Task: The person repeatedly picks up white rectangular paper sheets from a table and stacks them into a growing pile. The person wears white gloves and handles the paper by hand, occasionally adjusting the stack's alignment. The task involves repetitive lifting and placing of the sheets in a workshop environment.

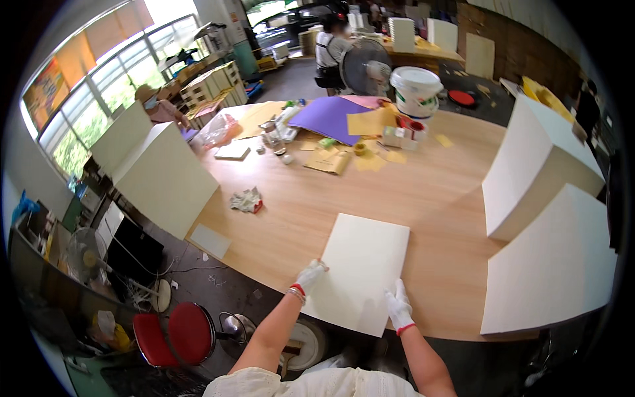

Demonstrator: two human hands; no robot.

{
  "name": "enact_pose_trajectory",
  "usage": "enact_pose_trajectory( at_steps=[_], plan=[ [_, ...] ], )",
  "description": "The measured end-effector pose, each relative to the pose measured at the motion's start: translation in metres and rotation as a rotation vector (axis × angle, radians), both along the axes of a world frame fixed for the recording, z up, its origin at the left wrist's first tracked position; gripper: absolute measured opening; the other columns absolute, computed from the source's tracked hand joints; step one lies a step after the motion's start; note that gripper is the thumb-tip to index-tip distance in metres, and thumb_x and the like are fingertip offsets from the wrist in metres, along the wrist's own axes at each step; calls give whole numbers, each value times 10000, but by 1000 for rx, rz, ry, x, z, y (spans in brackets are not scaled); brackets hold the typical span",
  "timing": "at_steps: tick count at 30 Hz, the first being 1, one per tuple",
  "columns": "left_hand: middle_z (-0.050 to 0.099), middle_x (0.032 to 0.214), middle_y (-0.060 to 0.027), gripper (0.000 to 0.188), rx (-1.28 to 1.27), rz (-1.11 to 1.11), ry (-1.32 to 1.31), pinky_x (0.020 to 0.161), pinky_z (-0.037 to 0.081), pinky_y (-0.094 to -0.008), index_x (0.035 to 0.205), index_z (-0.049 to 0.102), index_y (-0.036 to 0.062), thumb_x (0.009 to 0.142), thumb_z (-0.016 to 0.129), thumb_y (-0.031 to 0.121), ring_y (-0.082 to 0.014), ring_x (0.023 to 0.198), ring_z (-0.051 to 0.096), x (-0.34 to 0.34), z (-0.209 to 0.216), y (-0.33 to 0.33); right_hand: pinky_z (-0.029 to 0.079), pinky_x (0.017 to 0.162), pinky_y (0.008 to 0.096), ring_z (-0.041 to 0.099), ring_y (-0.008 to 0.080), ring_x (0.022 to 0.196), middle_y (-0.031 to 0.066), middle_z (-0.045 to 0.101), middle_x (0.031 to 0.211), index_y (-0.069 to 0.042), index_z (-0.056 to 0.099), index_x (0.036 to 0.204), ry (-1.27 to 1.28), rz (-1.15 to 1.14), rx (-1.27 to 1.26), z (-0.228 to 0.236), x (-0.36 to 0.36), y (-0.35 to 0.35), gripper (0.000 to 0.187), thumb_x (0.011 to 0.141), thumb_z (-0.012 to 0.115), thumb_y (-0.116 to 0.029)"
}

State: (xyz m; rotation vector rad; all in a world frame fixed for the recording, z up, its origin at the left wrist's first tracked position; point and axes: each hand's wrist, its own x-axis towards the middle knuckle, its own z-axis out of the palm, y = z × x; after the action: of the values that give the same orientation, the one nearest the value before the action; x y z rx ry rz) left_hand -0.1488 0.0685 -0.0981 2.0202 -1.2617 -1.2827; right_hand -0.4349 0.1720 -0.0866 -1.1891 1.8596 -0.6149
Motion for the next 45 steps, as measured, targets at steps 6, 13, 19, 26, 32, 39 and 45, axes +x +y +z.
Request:
enact_pose_trajectory(
  at_steps=[6, 13, 19, 26, 32, 39, 45],
  plan=[
    [541, 1270, -180, 626, -31, -111, 85, 997, 373, -379, 1329, 439, 59, 828, 585, 404, -312, 1230, 458, 7, 34, 16, 383, 974, 274, 422, 197, 1269, 125, 399, 1432, -42, 289, 1441, -511, -247, -160, -28, -15, 11, 555, 944, 488, -189],
    [569, 1212, -115, 472, -349, 198, 253, 938, 439, -306, 1321, 449, 22, 865, 570, 46, -201, 1117, 537, 86, -17, 106, 318, 505, 191, 391, 22, 605, -67, 488, 802, -69, 564, 1180, -535, -633, -249, -34, -67, 134, 283, 936, 560, -211],
    [607, 1146, -89, 428, -393, 374, 311, 861, 467, -262, 1282, 470, -3, 864, 555, 13, -149, 1021, 574, 127, 5, 170, 392, 512, 201, 471, 62, 671, 18, 565, 959, -84, 455, 1303, -635, -960, -171, -43, -112, 236, 395, 946, 543, -231],
    [610, 984, -46, 259, -538, 133, 59, 771, 468, -276, 1126, 592, 55, 869, 577, 39, -128, 906, 560, 56, 73, 145, 416, 480, 238, 495, 97, 606, 45, 591, 917, -150, 491, 1269, -796, -1048, -193, -43, -175, 288, 355, 926, 562, -208],
    [543, 1222, -134, 451, -702, 51, 431, 993, 396, -353, 1312, 439, -51, 905, 527, 119, -216, 1137, 512, -29, 126, 159, 503, 595, 262, 561, 107, 678, 46, 624, 907, -90, 544, 1184, -776, -1021, -354, 27, -260, 279, 331, 908, 623, -253],
    [532, 1274, -155, 465, -883, -178, 627, 1030, 379, -368, 1344, 400, -38, 940, 507, 165, -236, 1183, 506, -201, 171, 184, 504, 557, 284, 573, 137, 629, 31, 547, 715, 9, 586, 1044, -689, -805, -662, 109, -411, 342, 375, 946, 533, -349],
    [590, 1174, -138, 322, -1089, -483, 410, 1000, 400, -371, 1223, 510, -27, 923, 510, 89, -231, 1108, 559, -314, 290, 183, 494, 547, 330, 562, 190, 614, 44, 484, 654, 50, 587, 993, -681, -825, -797, 128, -482, 347, 367, 953, 478, -299]
  ],
)
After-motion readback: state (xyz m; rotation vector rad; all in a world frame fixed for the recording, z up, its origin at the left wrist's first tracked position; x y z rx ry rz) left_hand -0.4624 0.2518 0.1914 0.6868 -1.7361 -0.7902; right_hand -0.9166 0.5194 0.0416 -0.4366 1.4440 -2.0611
